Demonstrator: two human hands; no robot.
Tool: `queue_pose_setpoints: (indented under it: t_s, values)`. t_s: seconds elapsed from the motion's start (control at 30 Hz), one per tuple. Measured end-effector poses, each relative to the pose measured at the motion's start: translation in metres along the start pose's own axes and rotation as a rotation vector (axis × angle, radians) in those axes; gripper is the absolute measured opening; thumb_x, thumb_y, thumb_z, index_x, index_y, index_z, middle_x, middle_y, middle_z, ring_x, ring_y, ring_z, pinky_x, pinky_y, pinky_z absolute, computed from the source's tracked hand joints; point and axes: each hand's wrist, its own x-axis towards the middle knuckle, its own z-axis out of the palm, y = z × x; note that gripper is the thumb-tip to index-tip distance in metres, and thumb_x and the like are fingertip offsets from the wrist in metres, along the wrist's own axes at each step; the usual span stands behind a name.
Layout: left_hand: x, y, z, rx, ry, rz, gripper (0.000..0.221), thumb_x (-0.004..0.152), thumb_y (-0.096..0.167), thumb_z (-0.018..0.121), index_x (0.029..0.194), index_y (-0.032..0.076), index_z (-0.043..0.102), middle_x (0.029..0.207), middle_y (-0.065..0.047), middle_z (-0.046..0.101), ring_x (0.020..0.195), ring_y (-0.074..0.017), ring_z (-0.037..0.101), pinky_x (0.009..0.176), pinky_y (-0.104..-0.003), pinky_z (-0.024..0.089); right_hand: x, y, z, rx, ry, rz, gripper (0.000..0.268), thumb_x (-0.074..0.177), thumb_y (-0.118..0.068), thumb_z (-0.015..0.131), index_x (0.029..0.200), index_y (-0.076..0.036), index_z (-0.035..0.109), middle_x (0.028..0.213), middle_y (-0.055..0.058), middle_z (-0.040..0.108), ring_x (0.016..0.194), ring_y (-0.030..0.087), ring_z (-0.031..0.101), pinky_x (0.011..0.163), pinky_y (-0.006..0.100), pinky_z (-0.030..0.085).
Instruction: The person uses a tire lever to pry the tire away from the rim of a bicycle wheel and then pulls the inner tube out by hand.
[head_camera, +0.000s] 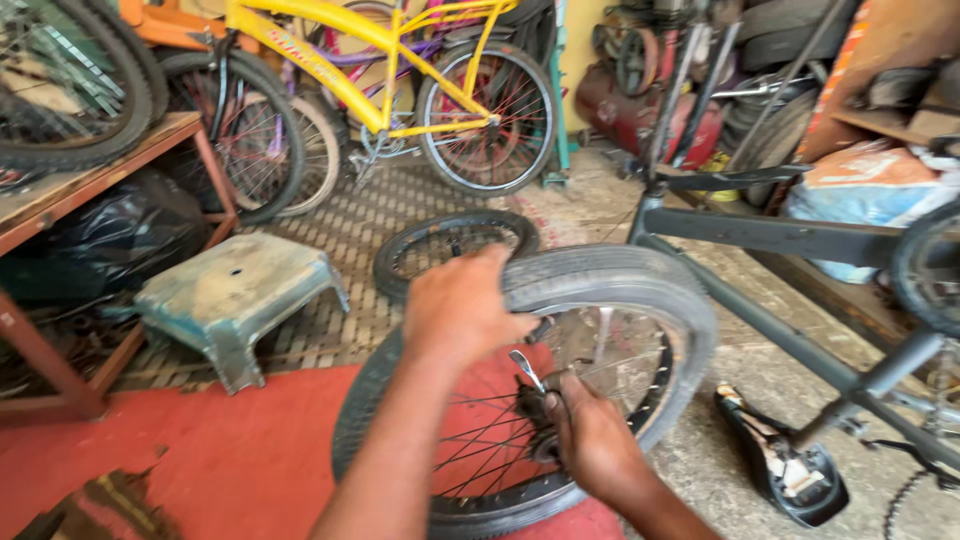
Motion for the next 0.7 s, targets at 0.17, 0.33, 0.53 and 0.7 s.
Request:
queue_pose_setpoints:
  t_s: [0.17, 0.33, 0.53, 0.7]
  values:
    - [-0.005, -0.017, -0.011, 0.022, -0.039, -0.075, 0.073, 0.059, 0.05, 0.091, 0.119, 0.018, 0.064, 0.104, -0.012, 0.075, 0.102, -0.034, 0.071, 0.088, -0.049, 0.054, 0.019, 0.02, -0.062, 0.13, -0.001, 0.209, 0.019, 0.1, -0.025, 0.057, 0.106, -0.008, 0.063, 0.068, 0.015, 0.059, 0.056, 0.02, 0.054, 0.052, 0.039, 0.046]
    - [-0.016, -0.014, -0.026, -0.063, -0.063, -0.099, 0.075, 0.055, 0.049, 0.093, 0.116, 0.015, 0.066, 0.108, -0.012, 0.075, 0.104, -0.0322, 0.071, 0.091, -0.047, 0.054, 0.033, 0.028, -0.085, 0.134, 0.214, -0.024, 0.029, 0.102, -0.033, 0.061, 0.11, -0.008, 0.074, 0.074, 0.005, 0.071, 0.067, 0.007, 0.061, 0.062, 0.026, 0.049]
    - [-0.012, 0.023, -0.002, -0.009, 0.088, 0.044, 0.073, 0.065, 0.046, 0.091, 0.122, 0.013, 0.061, 0.114, -0.013, 0.068, 0.106, -0.0358, 0.066, 0.092, -0.049, 0.05, 0.035, 0.021, -0.067, 0.539, 0.25, 0.346, 0.033, 0.099, -0.031, 0.056, 0.116, -0.007, 0.07, 0.078, -0.004, 0.07, 0.061, 0.009, 0.051, 0.057, 0.028, 0.046]
    - [-0.009, 0.043, 0.005, 0.063, 0.14, 0.057, 0.069, 0.067, 0.043, 0.09, 0.122, 0.012, 0.061, 0.111, -0.012, 0.068, 0.105, -0.0335, 0.066, 0.089, -0.048, 0.051, 0.03, 0.034, -0.058, 0.541, 0.217, 0.352, 0.03, 0.101, -0.028, 0.06, 0.118, -0.008, 0.073, 0.071, -0.001, 0.053, 0.064, 0.011, 0.049, 0.058, 0.028, 0.043]
